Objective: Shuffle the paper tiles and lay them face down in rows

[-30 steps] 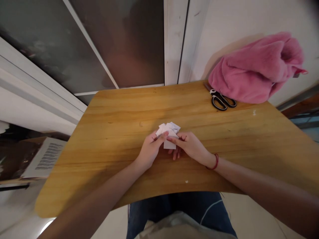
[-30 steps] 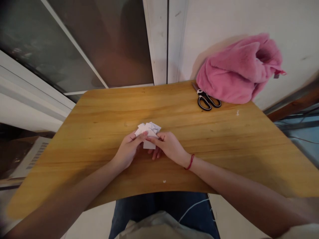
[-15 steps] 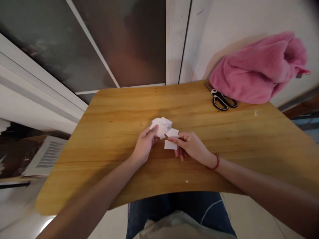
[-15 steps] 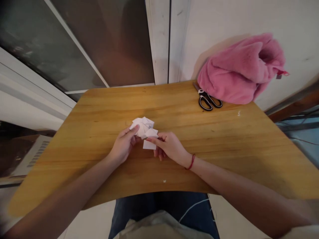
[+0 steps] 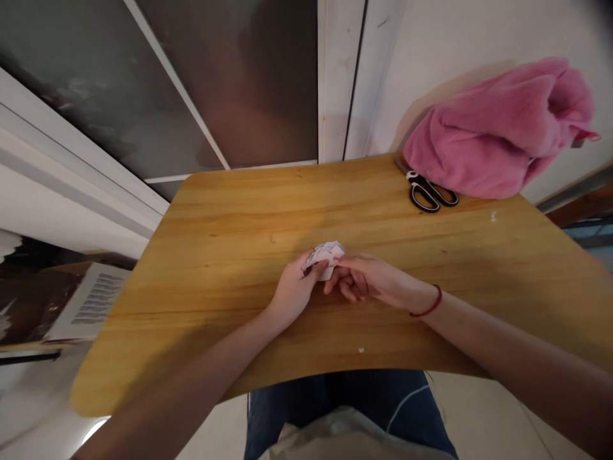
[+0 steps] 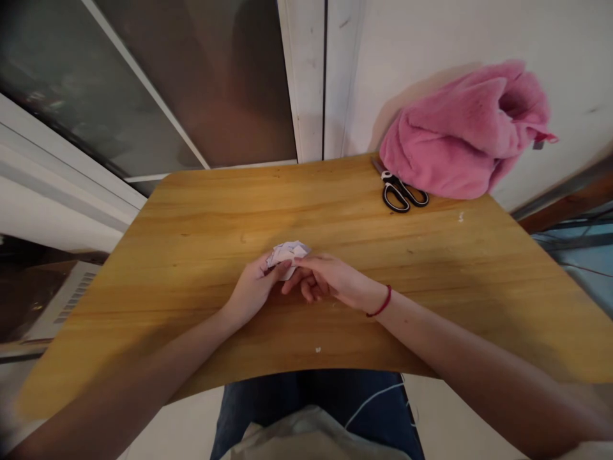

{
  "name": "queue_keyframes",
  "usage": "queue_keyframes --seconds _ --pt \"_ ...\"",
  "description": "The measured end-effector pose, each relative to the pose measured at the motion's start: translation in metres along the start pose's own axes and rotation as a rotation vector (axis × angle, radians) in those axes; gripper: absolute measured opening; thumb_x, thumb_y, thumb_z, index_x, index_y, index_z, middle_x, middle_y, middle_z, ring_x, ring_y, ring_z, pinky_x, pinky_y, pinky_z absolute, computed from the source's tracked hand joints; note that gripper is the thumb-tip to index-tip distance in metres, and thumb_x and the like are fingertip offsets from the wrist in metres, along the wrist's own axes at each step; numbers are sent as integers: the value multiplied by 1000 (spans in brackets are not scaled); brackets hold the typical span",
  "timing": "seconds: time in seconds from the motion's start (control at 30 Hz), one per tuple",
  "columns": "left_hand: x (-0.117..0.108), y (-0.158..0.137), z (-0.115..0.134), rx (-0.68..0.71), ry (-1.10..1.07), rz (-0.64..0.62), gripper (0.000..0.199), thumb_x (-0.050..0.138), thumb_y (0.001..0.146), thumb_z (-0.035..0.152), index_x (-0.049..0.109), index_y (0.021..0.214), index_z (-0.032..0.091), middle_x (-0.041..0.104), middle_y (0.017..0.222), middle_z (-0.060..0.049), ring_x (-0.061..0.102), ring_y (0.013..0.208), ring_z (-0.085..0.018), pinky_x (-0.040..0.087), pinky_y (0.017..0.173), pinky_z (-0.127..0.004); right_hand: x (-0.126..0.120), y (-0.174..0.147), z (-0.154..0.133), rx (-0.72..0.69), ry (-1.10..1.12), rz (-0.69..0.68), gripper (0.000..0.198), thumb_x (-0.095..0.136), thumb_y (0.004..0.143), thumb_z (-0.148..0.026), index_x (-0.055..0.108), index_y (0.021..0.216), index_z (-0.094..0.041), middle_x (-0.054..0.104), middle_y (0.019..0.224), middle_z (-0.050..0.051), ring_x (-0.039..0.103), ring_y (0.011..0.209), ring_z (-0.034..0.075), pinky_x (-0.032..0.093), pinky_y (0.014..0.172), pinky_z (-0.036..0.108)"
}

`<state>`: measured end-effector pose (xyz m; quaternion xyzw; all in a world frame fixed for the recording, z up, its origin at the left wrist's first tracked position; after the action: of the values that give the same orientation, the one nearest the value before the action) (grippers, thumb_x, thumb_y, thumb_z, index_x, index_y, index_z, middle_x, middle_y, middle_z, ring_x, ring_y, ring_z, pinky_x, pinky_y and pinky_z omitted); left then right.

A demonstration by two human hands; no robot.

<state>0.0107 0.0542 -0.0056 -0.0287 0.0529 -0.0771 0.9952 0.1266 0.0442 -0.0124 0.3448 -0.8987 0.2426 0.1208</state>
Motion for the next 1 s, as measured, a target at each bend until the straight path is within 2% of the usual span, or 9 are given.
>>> queue_keyframes --seconds 0.1,0.23,0.4,0.53,0.67,0.83,0.9,1.0 --pt "-2 -2 6 32 20 19 14 64 81 31 71 86 20 72 89 -4 63 85 -22 44 82 -32 0 -1 -1 5 31 -61 22 58 87 -28 69 83 -10 66 71 5 47 52 5 37 47 16" --pt "-4 -3 10 57 11 42 15 65 81 31 72 88 21 73 93 -4 63 89 -22 45 85 -31 0 -1 6 56 111 -83 19 63 85 -30 68 90 -13 69 98 8 46 57 4 40 52 16" --pt "-5 -1 -4 -69 -331 71 21 69 78 34 68 92 17 73 90 -4 65 85 -18 47 82 -31 3 -2 8 71 49 -55 29 64 84 -38 62 97 -12 69 98 9 48 53 4 36 46 16" --pt "-5 1 -7 -145 -521 61 25 72 76 32 67 92 14 73 84 -6 66 76 -17 49 75 -30 2 -1 9 35 -22 24 32 67 81 -39 57 99 -14 68 90 5 50 52 3 36 44 16" --pt "-11 2 -2 -175 -579 111 23 72 74 29 67 88 12 72 88 -8 67 80 -17 49 77 -29 -7 1 10 -26 -76 159 26 66 81 -36 57 91 -13 68 83 4 51 49 4 37 42 16" --pt "-21 1 3 -107 -613 231 18 71 76 29 67 88 16 71 93 -5 66 87 -15 47 75 -24 -24 -1 -3 -164 -134 403 19 62 84 -31 55 87 -14 69 90 8 53 46 5 45 41 19" --pt "-16 -2 1 -108 -598 211 19 69 78 30 66 90 16 71 96 -5 65 90 -15 47 78 -24 -26 -1 -6 -187 -124 440 18 60 84 -31 56 90 -14 70 89 8 55 45 6 47 41 20" --pt "-2 -4 -3 -116 -561 110 24 66 81 33 65 99 17 70 103 -6 63 98 -17 45 87 -28 -24 0 -6 -188 -150 429 21 58 86 -33 58 95 -14 67 70 4 56 45 8 46 42 19"
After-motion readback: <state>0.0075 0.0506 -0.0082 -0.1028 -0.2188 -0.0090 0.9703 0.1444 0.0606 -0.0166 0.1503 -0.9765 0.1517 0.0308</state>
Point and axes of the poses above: each hand's wrist, its own y-axis towards the middle knuckle, its own x-axis out of the palm, z = x × y, the point moved 7 cm from there along y, towards the middle knuckle
